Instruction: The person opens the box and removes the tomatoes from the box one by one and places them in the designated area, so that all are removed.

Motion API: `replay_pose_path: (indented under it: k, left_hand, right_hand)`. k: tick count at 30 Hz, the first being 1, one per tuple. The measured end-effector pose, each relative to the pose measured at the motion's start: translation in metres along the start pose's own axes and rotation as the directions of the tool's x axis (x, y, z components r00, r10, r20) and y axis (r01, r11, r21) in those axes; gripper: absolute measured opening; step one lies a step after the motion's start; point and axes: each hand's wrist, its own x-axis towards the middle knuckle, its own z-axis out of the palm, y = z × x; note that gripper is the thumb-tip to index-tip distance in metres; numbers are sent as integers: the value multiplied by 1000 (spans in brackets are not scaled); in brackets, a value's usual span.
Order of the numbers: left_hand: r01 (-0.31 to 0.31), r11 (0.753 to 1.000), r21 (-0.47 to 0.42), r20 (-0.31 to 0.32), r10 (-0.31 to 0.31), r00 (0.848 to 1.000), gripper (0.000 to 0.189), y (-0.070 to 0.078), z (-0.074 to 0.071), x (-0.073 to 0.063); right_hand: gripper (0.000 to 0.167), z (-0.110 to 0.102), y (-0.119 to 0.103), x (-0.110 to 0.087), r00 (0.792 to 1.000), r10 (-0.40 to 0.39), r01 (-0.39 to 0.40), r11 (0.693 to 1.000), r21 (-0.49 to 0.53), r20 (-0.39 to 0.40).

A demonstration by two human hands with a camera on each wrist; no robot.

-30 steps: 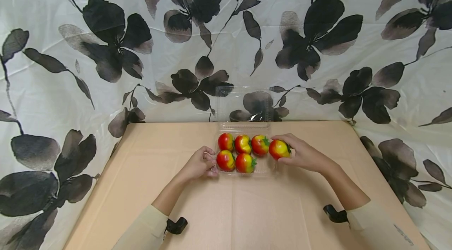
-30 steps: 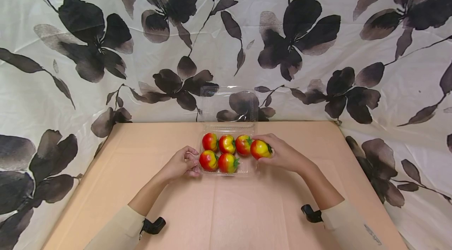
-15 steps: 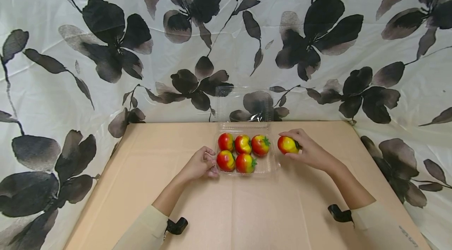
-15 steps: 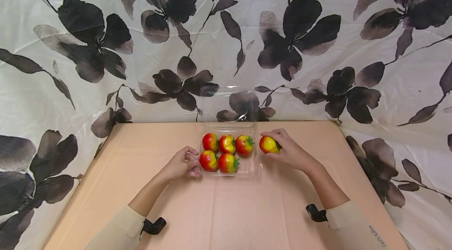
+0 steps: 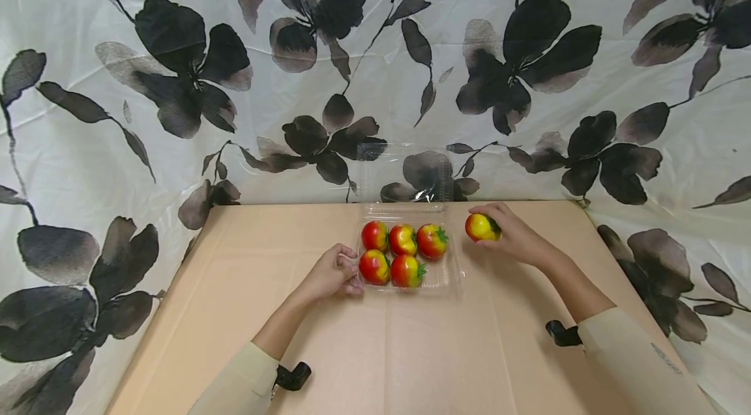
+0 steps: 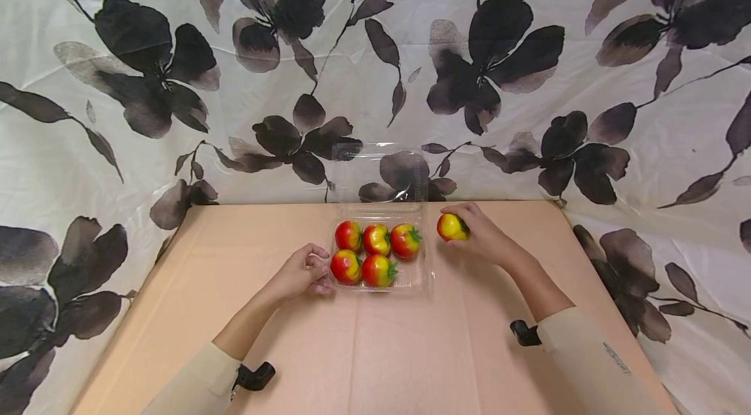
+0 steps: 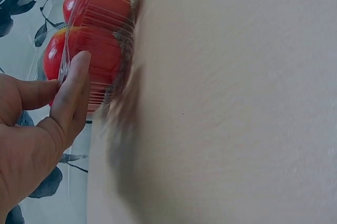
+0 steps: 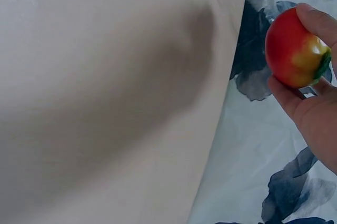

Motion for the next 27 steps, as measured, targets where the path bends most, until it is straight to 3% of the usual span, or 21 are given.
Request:
replay_pose_path:
  k: [16, 27]
  left_hand:
    - [-10, 1000, 5, 3, 10, 1000, 28, 2, -1, -3]
    - [-18, 1000, 12, 15, 18, 1000, 27, 0, -2, -2]
  right_hand:
    - [70, 5, 26, 37, 994, 113, -112, 993, -43, 13]
    - [70, 14, 42, 55, 978, 199, -196, 979, -50, 61]
